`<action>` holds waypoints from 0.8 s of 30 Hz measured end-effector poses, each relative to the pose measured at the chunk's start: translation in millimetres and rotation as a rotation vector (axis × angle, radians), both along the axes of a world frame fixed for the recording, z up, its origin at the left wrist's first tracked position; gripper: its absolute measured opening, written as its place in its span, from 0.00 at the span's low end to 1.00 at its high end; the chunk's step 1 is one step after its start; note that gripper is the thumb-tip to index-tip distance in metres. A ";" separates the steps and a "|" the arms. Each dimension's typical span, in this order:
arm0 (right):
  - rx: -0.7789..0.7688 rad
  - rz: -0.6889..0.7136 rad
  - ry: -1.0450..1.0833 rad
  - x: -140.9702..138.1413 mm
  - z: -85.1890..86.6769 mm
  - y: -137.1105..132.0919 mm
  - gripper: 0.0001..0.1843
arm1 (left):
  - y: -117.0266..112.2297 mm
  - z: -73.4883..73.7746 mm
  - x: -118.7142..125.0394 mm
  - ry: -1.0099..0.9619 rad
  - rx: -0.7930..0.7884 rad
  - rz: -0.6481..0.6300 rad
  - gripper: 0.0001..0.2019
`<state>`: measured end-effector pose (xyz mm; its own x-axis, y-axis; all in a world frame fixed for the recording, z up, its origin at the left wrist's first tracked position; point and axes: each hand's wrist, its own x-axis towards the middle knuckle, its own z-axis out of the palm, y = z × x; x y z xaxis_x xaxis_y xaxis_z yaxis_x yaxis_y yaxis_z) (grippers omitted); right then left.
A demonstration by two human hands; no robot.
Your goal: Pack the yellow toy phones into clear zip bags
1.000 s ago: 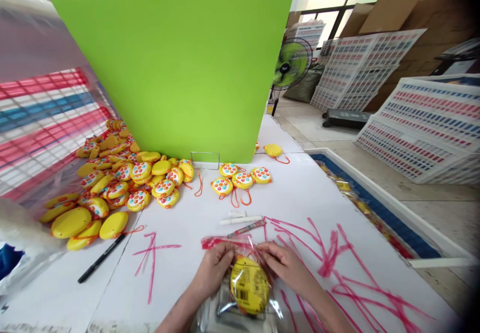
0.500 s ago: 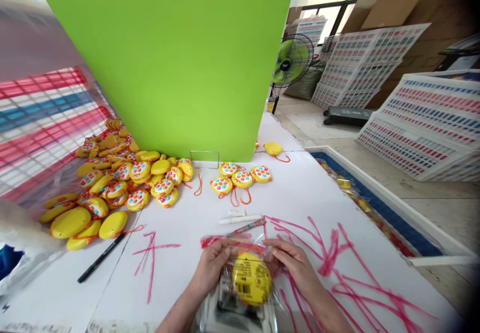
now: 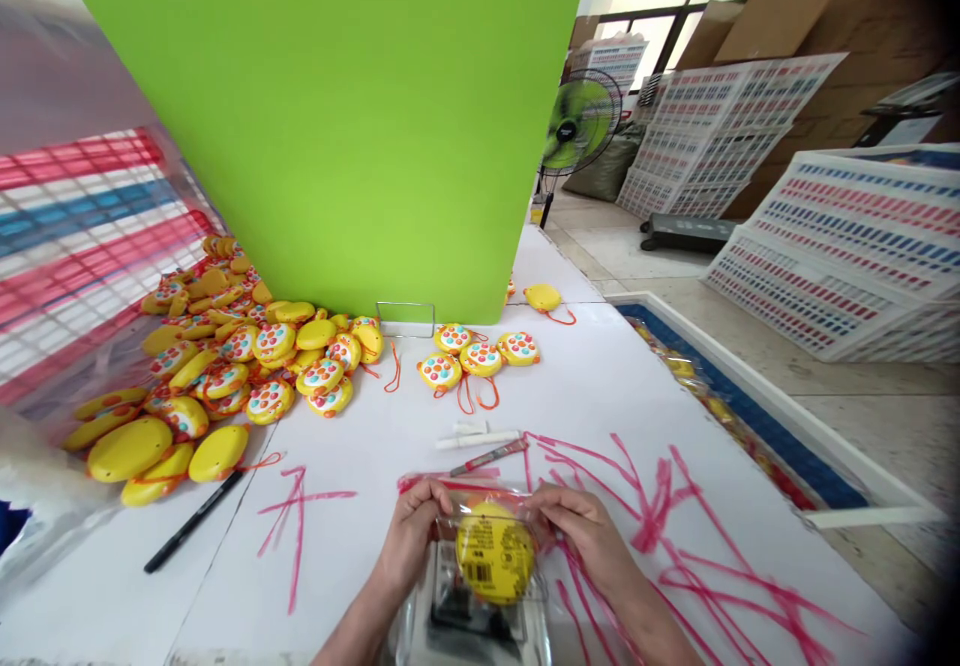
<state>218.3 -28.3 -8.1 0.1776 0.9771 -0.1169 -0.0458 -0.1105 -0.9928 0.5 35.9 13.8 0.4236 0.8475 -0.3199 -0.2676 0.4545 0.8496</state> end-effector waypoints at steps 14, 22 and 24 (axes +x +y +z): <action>-0.061 0.125 -0.208 -9.3 5.8 3.9 0.18 | -3.2 -15.7 -0.7 0.037 0.130 -0.055 0.20; -0.059 0.230 -0.016 -2.0 7.0 1.6 0.21 | -7.2 4.2 -1.9 0.358 0.295 -0.074 0.22; -0.047 0.197 0.033 -1.4 7.1 1.4 0.21 | -9.5 10.0 -0.4 0.471 0.412 -0.092 0.21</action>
<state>216.9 -26.9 -1.1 -0.0216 0.9858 -0.1663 -0.0514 -0.1672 -0.9846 0.1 26.4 23.8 0.3936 0.9078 -0.1446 0.2023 0.0679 0.9770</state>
